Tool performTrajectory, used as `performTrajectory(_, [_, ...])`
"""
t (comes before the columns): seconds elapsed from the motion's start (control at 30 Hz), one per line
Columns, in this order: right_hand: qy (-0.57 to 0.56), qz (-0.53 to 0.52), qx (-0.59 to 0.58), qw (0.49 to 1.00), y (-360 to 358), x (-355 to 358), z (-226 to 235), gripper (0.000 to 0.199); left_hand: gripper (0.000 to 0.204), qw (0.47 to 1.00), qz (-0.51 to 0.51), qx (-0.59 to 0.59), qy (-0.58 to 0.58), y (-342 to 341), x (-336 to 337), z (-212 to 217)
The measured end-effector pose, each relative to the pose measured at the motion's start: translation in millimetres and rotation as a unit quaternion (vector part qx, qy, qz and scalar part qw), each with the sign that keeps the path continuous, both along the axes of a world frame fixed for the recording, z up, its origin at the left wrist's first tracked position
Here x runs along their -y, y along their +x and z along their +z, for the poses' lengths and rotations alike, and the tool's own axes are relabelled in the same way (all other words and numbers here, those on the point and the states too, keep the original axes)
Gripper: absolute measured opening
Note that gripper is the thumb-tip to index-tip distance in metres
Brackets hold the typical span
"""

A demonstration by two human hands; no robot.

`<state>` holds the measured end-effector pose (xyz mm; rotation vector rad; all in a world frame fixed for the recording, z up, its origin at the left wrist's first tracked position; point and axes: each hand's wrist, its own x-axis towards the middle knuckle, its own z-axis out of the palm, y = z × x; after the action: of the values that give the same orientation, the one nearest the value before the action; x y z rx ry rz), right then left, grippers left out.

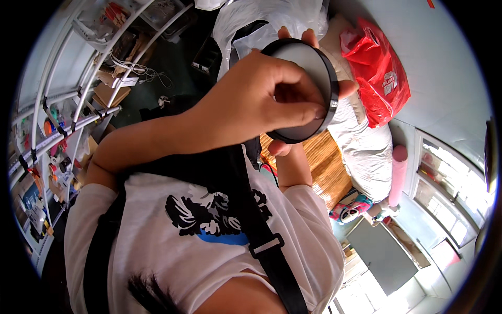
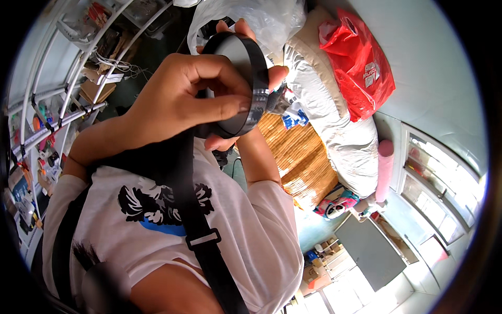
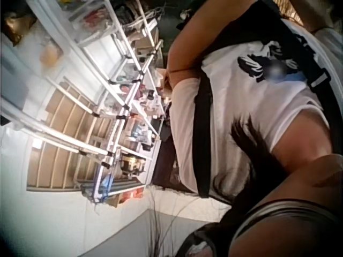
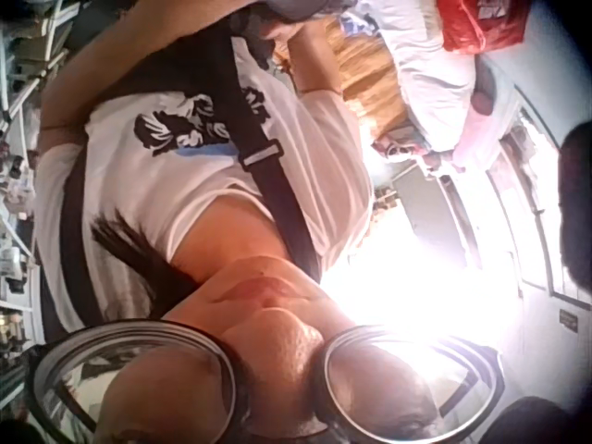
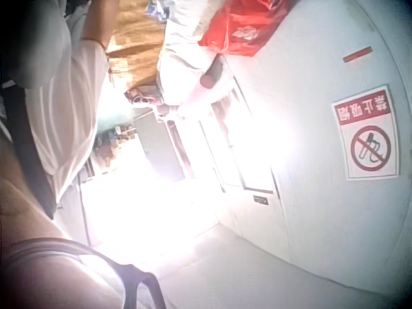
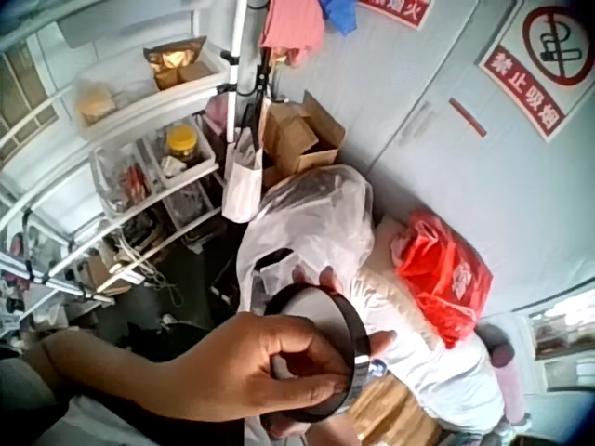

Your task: The person handles a red plastic container, places a white circular insert inside, and uses a heat gun to warm the rim. They then press the insert into place and trim excess material from the rim with a small blade.

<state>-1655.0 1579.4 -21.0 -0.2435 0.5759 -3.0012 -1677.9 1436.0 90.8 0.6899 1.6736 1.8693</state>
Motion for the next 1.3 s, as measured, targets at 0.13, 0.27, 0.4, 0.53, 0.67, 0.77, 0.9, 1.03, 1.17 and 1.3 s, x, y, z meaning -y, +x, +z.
performTrajectory(0.13, [-0.108,0.040,0.042,0.992,-4.8,-8.2,8.6,0.110,0.015,0.983,0.085,-0.161,0.008,6.8,-12.6,1.3])
performTrajectory(0.27, [-0.118,0.019,0.065,0.991,-7.1,-8.1,18.7,0.110,0.020,0.967,0.162,-0.195,-0.016,7.3,-30.0,3.4])
performTrajectory(0.4, [-0.111,-0.003,0.081,0.990,-10.6,-8.7,25.1,0.110,0.023,0.965,0.191,-0.175,-0.044,0.8,-40.7,0.8])
performTrajectory(0.53, [-0.104,-0.018,0.085,0.991,-13.0,-4.3,30.6,0.110,0.020,0.958,0.185,-0.221,-0.004,-8.4,-37.0,-3.7])
performTrajectory(0.67, [-0.097,-0.032,0.092,0.991,-15.9,-1.7,35.9,0.109,0.021,0.951,0.192,-0.244,-0.004,-8.7,-32.5,-5.9])
performTrajectory(0.77, [-0.094,-0.044,0.096,0.990,-18.2,0.1,40.8,0.109,0.019,0.970,0.145,-0.194,0.013,-10.3,-25.5,-1.7])
performTrajectory(0.9, [-0.082,-0.067,0.107,0.989,-21.1,2.0,48.7,0.109,0.017,0.994,0.066,-0.085,0.013,-10.4,-18.2,12.5])
performTrajectory(1.03, [-0.024,-0.141,0.171,0.975,-33.5,10.8,75.6,0.109,0.015,0.992,0.037,-0.121,0.021,-10.8,-13.0,8.5])
performTrajectory(1.17, [-0.072,-0.067,-0.056,0.994,-34.1,-5.1,30.3,0.110,0.014,0.980,0.018,-0.199,0.023,-14.8,-3.9,5.3])
performTrajectory(1.3, [-0.107,0.039,-0.169,0.979,-21.6,-16.9,7.3,0.109,0.012,0.988,-0.061,-0.141,0.015,-14.3,-1.4,9.2])
